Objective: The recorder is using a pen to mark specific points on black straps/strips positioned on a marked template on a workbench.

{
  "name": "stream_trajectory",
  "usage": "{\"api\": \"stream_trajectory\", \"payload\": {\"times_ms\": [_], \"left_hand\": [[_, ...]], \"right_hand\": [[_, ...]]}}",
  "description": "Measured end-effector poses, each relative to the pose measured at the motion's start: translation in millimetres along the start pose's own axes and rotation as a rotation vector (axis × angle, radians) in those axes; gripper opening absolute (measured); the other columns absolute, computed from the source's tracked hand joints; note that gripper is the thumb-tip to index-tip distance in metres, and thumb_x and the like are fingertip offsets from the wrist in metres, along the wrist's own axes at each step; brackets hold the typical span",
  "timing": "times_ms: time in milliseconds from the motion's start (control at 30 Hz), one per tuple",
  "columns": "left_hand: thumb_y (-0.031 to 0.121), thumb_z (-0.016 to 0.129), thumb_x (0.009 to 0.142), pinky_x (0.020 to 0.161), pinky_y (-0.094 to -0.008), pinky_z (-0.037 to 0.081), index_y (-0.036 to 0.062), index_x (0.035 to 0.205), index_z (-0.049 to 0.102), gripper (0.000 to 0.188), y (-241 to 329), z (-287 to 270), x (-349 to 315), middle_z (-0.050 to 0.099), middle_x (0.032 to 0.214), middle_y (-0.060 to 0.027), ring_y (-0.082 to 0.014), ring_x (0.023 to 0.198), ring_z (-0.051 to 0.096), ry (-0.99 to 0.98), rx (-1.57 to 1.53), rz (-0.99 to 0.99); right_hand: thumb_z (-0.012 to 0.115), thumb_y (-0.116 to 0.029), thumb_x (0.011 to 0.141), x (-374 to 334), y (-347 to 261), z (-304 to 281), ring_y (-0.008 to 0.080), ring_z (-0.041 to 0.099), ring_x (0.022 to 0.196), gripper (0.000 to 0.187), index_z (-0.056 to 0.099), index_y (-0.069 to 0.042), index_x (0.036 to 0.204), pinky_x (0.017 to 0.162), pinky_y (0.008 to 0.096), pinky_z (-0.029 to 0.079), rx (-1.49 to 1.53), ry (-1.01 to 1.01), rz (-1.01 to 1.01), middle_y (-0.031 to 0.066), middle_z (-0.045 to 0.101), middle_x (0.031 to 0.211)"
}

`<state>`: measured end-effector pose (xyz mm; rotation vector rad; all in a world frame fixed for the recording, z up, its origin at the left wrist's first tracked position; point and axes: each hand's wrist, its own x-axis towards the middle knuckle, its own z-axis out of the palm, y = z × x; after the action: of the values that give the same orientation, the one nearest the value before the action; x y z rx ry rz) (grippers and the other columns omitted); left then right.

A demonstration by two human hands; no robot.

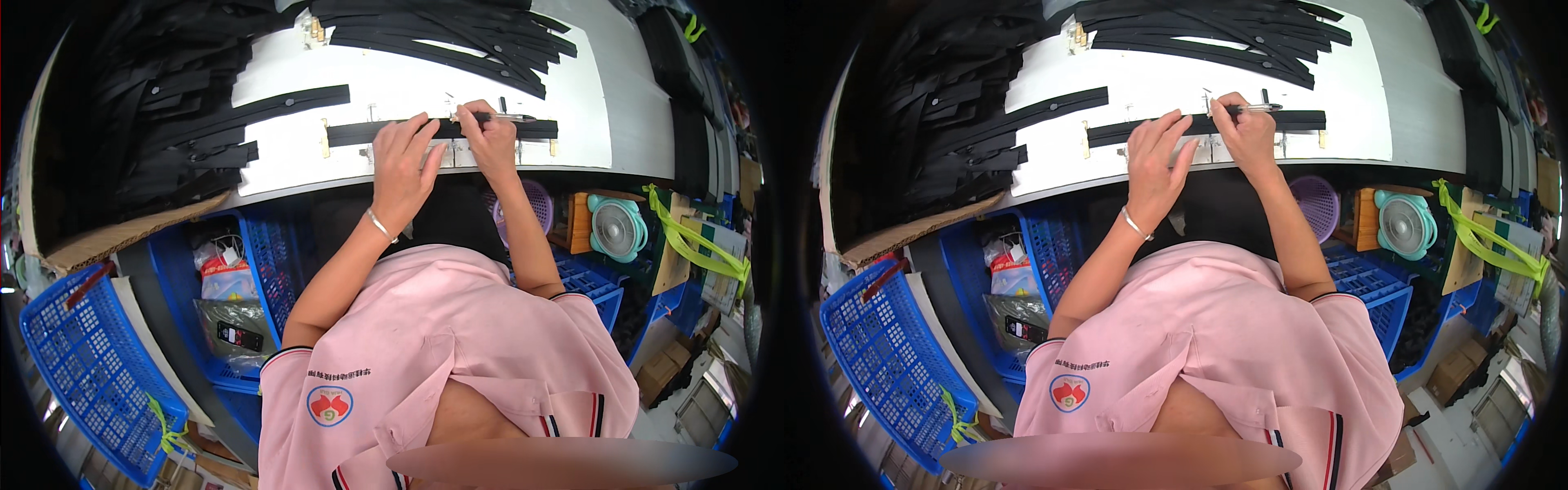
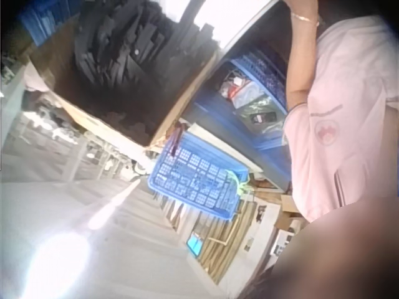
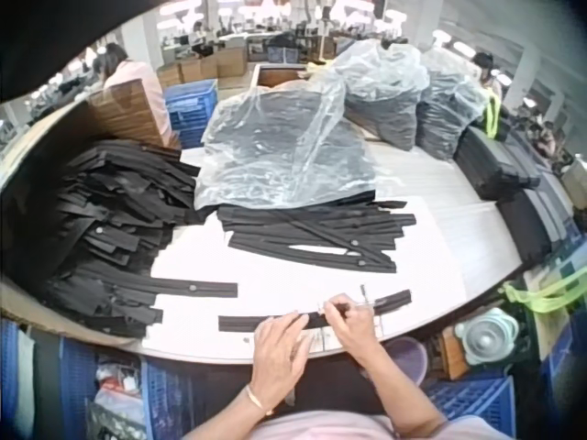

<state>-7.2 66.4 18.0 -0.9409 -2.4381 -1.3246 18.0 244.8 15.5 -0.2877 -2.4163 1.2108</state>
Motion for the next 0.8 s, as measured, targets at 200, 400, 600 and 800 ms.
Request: {"api": "stream_trajectory", "payload": {"times_ms": [200, 400, 600, 800], "left_hand": [[0.007, 0.076, 0.082, 0.087, -0.0399, 0.043, 0.0062, 0.096, 0.074, 0.014, -5.5, 19.1, 13.8, 0.067, 0.101, -0.0048, -0.0254, 0.096, 0.061, 0.057, 0.048, -0.016], [0.007, 0.077, 0.081, 0.085, -0.0398, 0.043, 0.0064, 0.092, 0.074, 0.012, -3.5, 21.0, 14.8, 0.066, 0.099, -0.004, -0.0252, 0.094, 0.06, 0.08, 0.067, 0.001], [0.009, 0.078, 0.082, 0.087, -0.0369, 0.042, 0.0089, 0.095, 0.074, 0.014, -4.3, 22.2, 13.3, 0.067, 0.103, -0.0028, -0.0229, 0.098, 0.061, 0.06, 0.095, -0.01], [0.009, 0.077, 0.083, 0.088, -0.0398, 0.042, 0.0086, 0.095, 0.074, 0.012, -6.0, 21.1, 12.6, 0.066, 0.103, -0.0041, -0.0256, 0.097, 0.06, 0.042, 0.093, 0.0]], "right_hand": [[0.065, -0.01, 0.096, -1.3, -2.0, -4.9, 0.0108, 0.063, 0.061, 0.018, 0.069, 0.005, 0.085, 0.057, 0.0265, 0.047, 0.119, -0.027, 0.03, 0.0052, 0.068, 0.076], [0.065, -0.01, 0.094, -2.8, 9.9, -4.8, 0.0113, 0.061, 0.057, 0.019, 0.069, 0.003, 0.081, 0.055, 0.0266, 0.046, 0.187, -0.079, -0.005, 0.0062, 0.067, 0.069], [0.066, -0.012, 0.092, -2.8, 5.8, -6.5, 0.0182, 0.058, 0.049, 0.017, 0.07, -0.001, 0.08, 0.05, 0.0303, 0.043, 0.103, -0.046, -0.072, 0.0086, 0.064, 0.062], [0.059, -0.005, 0.092, -6.9, 4.7, -40.4, 0.0062, 0.055, 0.06, 0.016, 0.068, 0.001, 0.08, 0.055, 0.0255, 0.043, 0.415, 0.042, 0.084, 0.0031, 0.067, 0.071]]}}
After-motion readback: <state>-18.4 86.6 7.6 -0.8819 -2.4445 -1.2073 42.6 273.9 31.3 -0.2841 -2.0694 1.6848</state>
